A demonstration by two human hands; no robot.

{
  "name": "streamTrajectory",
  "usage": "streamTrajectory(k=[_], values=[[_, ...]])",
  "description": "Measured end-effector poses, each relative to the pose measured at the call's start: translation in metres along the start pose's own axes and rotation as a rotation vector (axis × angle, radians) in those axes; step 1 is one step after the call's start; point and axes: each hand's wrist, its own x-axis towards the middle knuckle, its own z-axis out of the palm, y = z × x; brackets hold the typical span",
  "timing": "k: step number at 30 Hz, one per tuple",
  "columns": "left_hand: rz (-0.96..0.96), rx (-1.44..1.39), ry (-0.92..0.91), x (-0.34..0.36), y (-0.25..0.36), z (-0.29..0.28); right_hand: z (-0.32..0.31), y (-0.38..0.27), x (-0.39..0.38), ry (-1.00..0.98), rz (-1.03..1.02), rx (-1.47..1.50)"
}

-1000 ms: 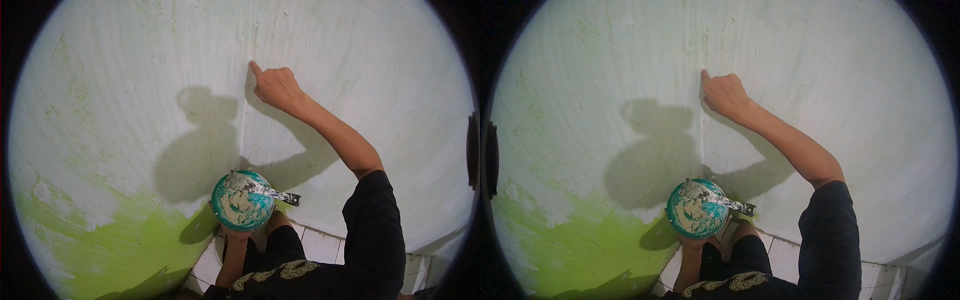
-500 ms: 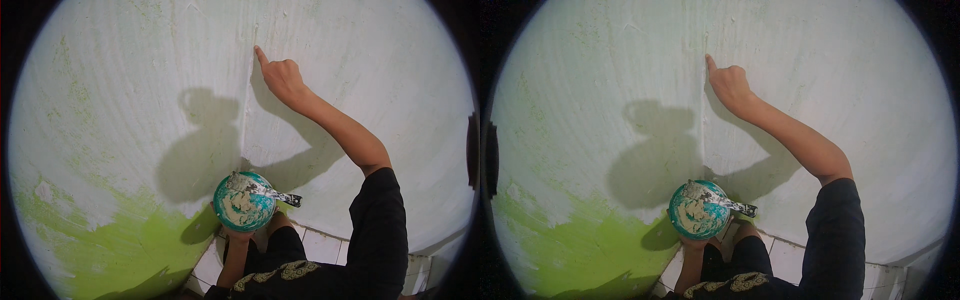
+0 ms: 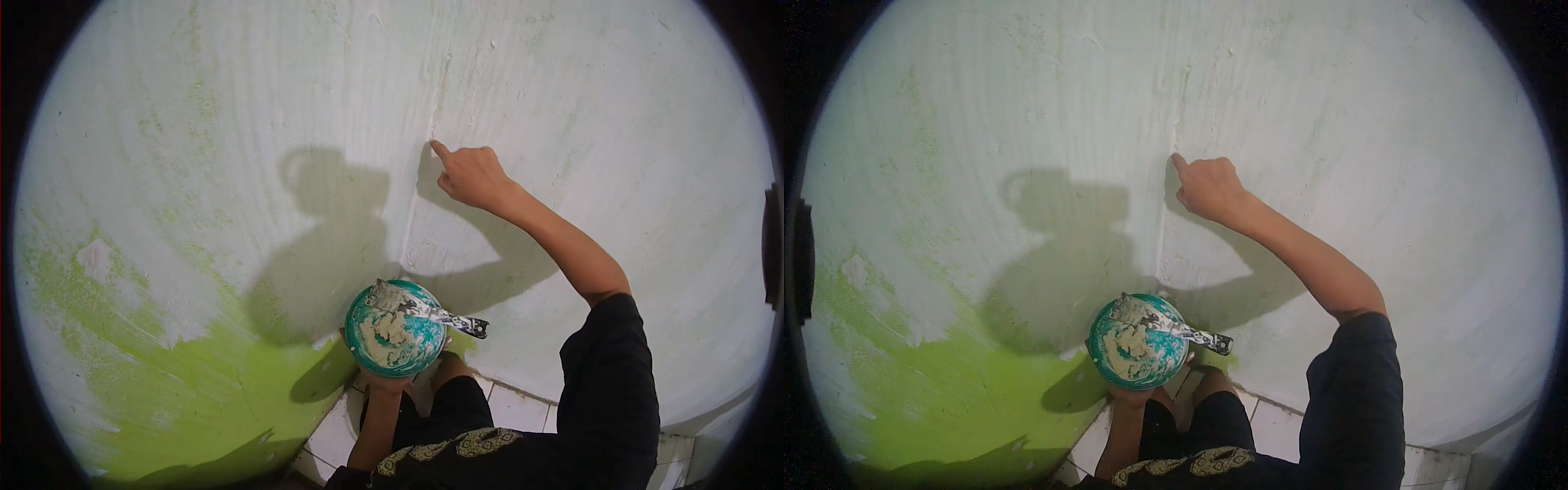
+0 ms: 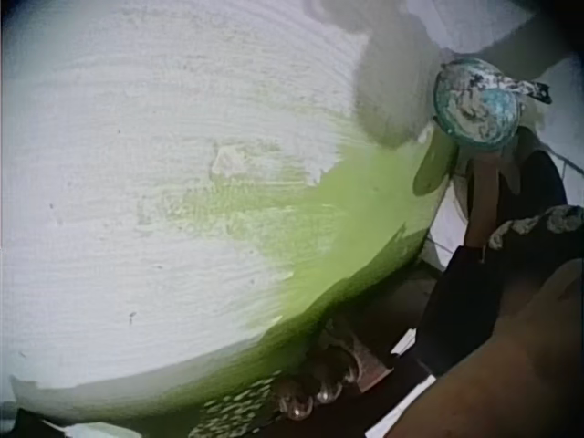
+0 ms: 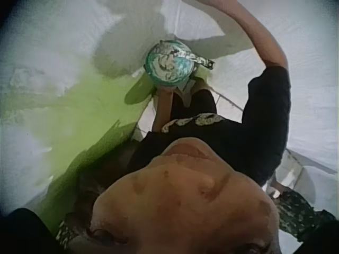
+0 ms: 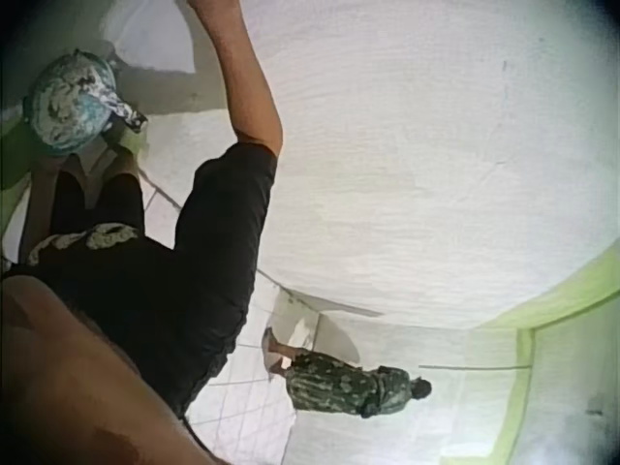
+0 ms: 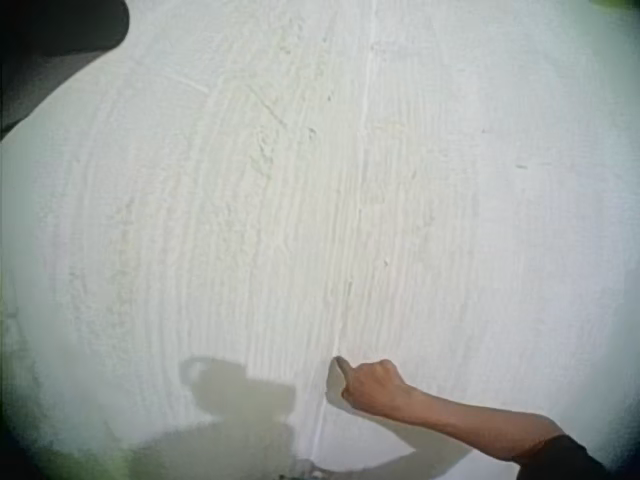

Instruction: The person takes wall filler from a container using a putty knife and applies and smooths the paste over the wall surface with the putty knife and by hand.

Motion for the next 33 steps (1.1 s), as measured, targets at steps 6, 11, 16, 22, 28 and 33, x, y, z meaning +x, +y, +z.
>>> streamTrajectory(k=[6, 11, 16, 22, 28, 33], values=[[0.017, 0.079, -0.002, -0.002, 0.0, 0.007, -0.086, -0.037, -0.047, -0.253, 0.032, 0.775], [0.102, 0.165, -0.028, 0.003, 0.001, 0.008, -0.087, -0.071, -0.124, -0.096, -0.143, 0.717], [-0.004, -0.143, -0.1, 0.014, 0.0, 0.023, -0.069, -0.077, -0.161, -0.059, -0.136, 0.728], [0.055, -0.503, -0.178, 0.001, -0.003, 0.013, -0.065, -0.092, -0.172, -0.059, -0.095, 0.655], [-0.002, -0.105, -0.221, -0.001, 0.005, 0.007, -0.06, -0.1, -0.17, -0.097, -0.061, 0.7], [0.014, -0.18, 0.054, -0.001, 0.005, 0.018, -0.054, -0.103, -0.171, -0.142, -0.025, 0.688]])
